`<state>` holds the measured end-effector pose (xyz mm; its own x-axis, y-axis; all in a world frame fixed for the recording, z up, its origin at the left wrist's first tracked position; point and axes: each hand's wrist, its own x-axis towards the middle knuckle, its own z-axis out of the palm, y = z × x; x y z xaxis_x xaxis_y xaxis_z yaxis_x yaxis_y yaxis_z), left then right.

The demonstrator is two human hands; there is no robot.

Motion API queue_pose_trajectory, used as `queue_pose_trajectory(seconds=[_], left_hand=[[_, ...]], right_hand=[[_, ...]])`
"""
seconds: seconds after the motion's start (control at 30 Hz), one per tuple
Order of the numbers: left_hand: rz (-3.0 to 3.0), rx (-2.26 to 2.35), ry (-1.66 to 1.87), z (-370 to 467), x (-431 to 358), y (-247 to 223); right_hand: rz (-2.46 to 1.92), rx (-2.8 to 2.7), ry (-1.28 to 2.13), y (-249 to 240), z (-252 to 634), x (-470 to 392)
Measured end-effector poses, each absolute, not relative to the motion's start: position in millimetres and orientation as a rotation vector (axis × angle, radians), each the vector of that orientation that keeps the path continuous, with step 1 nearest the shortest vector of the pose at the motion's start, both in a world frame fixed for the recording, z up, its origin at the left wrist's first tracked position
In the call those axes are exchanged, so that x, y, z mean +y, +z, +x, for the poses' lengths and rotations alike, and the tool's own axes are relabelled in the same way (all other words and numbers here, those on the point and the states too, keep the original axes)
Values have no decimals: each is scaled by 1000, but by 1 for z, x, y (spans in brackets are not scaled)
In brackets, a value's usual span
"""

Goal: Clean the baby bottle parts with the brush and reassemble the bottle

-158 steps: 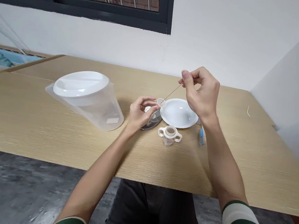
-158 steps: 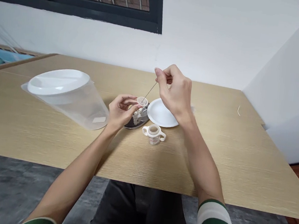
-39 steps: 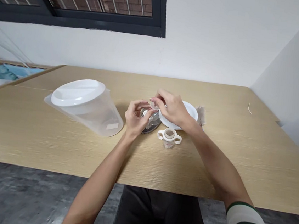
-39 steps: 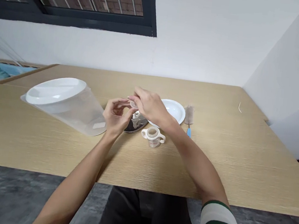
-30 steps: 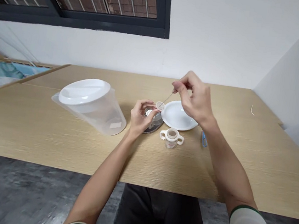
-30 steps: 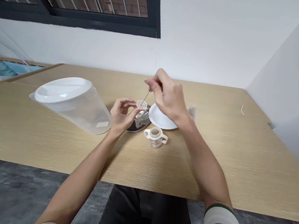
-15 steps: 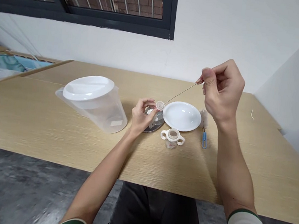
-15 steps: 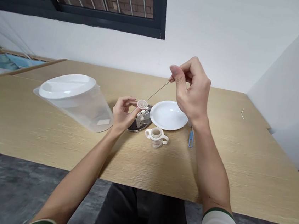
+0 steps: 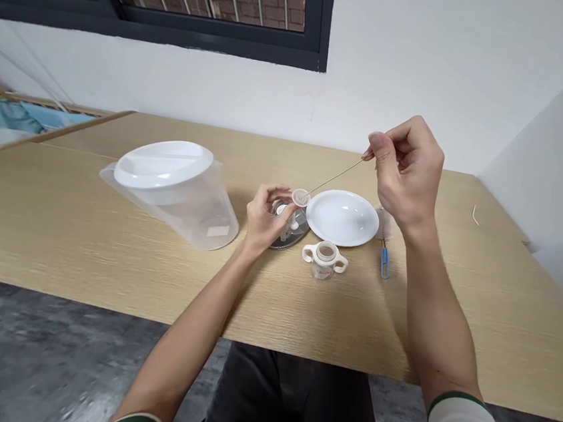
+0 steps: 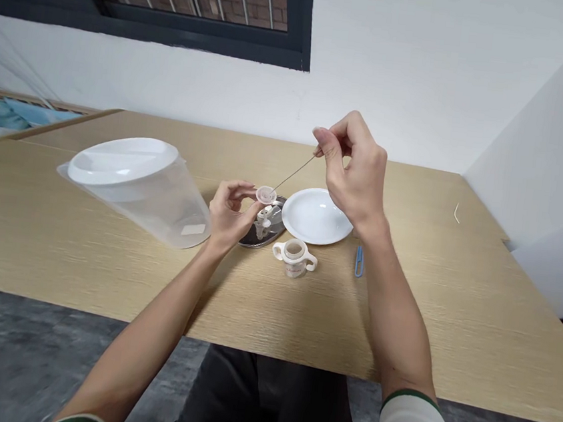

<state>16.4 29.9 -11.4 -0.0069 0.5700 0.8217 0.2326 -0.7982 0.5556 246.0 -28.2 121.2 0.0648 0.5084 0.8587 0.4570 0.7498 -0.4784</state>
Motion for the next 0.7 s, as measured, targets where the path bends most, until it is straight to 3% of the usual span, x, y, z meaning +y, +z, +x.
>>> queue_pose_trajectory(seconds=[0.7], left_hand=[[1940,831,1926,24,22,-12]], right_hand=[[-890,-1809,193,98,211,-16]])
